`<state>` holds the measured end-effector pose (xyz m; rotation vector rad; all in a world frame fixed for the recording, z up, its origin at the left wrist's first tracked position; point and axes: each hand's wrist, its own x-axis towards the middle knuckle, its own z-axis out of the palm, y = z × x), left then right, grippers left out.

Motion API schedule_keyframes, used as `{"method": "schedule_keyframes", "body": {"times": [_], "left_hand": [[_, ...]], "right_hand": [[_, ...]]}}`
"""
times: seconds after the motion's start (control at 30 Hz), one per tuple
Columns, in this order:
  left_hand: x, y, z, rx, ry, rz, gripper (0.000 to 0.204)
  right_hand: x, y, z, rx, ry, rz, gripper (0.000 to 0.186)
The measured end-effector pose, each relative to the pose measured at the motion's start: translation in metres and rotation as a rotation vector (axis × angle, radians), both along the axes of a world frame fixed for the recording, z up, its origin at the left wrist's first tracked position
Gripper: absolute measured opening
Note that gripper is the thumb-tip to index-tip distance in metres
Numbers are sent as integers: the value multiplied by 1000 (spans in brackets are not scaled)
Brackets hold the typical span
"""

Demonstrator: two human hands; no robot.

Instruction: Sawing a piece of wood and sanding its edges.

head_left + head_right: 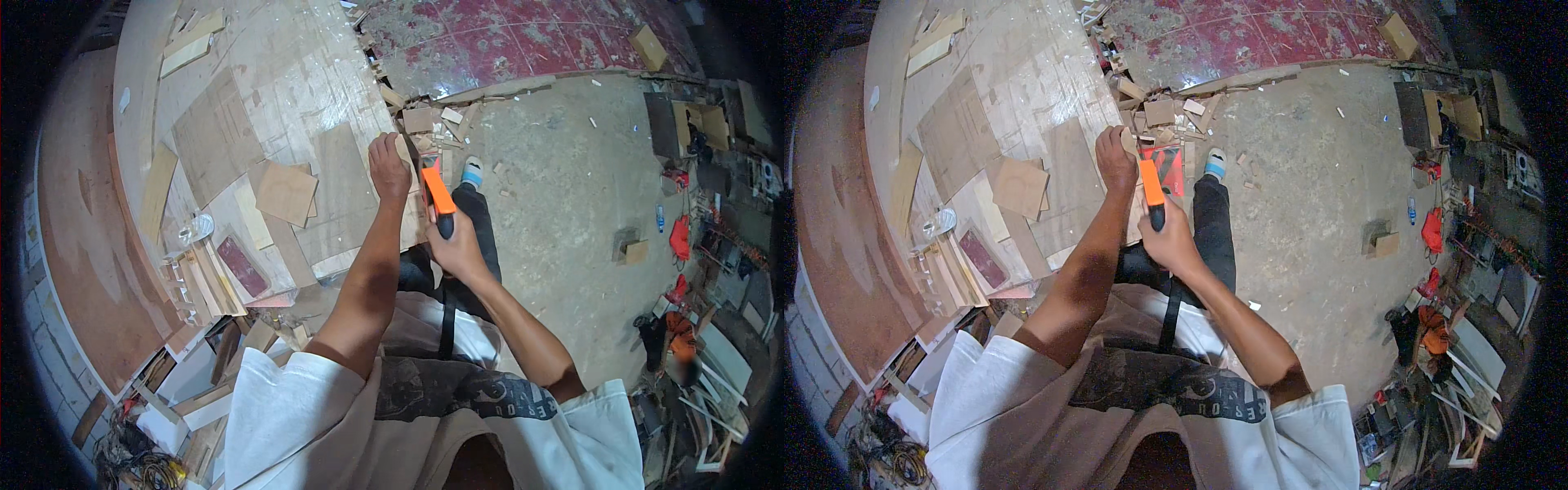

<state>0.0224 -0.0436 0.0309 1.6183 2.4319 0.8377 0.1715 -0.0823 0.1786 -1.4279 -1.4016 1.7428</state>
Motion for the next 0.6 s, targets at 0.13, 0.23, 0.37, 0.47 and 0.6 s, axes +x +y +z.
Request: {"method": "schedule_keyframes", "body": {"times": [0.13, 0.23, 0.37, 0.47, 0.6], "left_hand": [[5, 4, -3, 0, -8, -14, 52], [6, 1, -9, 0, 7, -3, 52], [3, 0, -1, 4, 16, 1, 52], [6, 4, 2, 14, 7, -5, 53], [6, 3, -5, 30, 14, 0, 53]], "right_hand": [[-12, 2, -3, 90, -25, 5, 19], [-21, 2, 2, 46, 4, 22, 23], [10, -6, 25, -90, -26, 12, 12], [8, 1, 10, -52, -18, 8, 9], [-7, 18, -14, -136, 14, -26, 9]]}}
